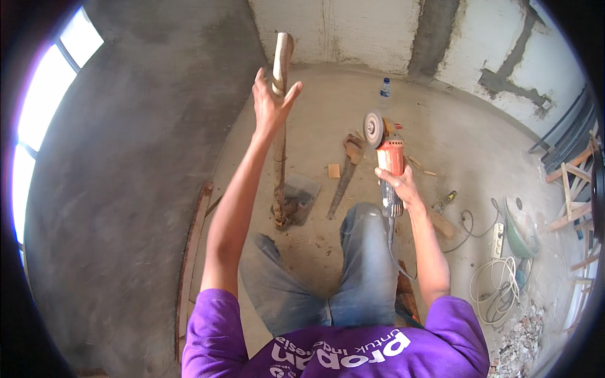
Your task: The person uses an angle grinder to cut the handle of a pickaxe, then inserts a wooden block into the head and secures it with a hammer. Finally, the person uses the repaired pickaxe to break up rubble on the floor.
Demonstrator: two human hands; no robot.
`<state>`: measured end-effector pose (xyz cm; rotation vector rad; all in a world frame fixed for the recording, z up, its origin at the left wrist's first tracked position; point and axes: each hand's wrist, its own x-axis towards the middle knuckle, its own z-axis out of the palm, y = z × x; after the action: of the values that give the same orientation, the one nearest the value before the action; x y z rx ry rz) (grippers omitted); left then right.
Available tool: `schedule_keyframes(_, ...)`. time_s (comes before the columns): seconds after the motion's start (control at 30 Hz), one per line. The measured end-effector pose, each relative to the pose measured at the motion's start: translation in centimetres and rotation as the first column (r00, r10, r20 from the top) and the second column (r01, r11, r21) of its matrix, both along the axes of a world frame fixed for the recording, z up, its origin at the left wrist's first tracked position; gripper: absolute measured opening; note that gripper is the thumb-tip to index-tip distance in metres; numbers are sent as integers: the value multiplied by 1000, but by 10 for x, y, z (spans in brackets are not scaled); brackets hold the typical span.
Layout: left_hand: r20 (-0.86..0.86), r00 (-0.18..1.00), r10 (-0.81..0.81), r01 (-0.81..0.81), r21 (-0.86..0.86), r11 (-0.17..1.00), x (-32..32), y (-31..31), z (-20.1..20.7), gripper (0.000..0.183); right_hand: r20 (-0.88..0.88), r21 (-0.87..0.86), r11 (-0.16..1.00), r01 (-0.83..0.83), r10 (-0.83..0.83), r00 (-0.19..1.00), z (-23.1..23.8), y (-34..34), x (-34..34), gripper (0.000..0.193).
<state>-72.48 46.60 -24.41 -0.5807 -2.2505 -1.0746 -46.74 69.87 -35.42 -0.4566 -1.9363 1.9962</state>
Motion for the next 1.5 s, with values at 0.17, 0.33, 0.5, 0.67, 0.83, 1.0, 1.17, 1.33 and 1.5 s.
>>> schedule_keyframes(0.17,150,987,-63,31,208,978,-33,2,-9,52,34,-22,996,-89,90,995,-19,20,-13,44)
schedule_keyframes(0.33,160,973,-167,69,488,870,-63,-69,14,58,204,16,979,-202,194,959,-65,38,-19,35)
schedule_keyframes(0.5,253,954,-160,-18,582,813,-90,-141,-5,62,151,1,954,-301,298,943,-84,-44,-36,48)
schedule_keyframes(0.67,429,868,-252,-105,653,750,-113,-165,-35,63,134,-62,899,-433,437,889,-103,-92,-63,58)
schedule_keyframes(0.83,471,842,-262,-126,645,754,-119,-164,-42,60,159,176,891,-418,394,905,-128,-135,-75,64)
schedule_keyframes(1.0,422,874,-241,-98,638,763,-133,-164,-47,60,181,290,850,-440,403,897,-141,-154,-94,68)
schedule_keyframes(1.17,339,901,-271,-23,662,750,-145,-169,-48,61,140,381,828,-413,390,910,-149,-166,-117,64)
schedule_keyframes(1.33,311,897,-314,19,681,732,-147,-174,-52,63,138,420,817,-396,374,917,-146,-175,-123,60)
schedule_keyframes(1.5,331,886,-325,-2,703,711,-139,-165,-46,63,123,422,821,-386,370,921,-150,-179,-125,61)
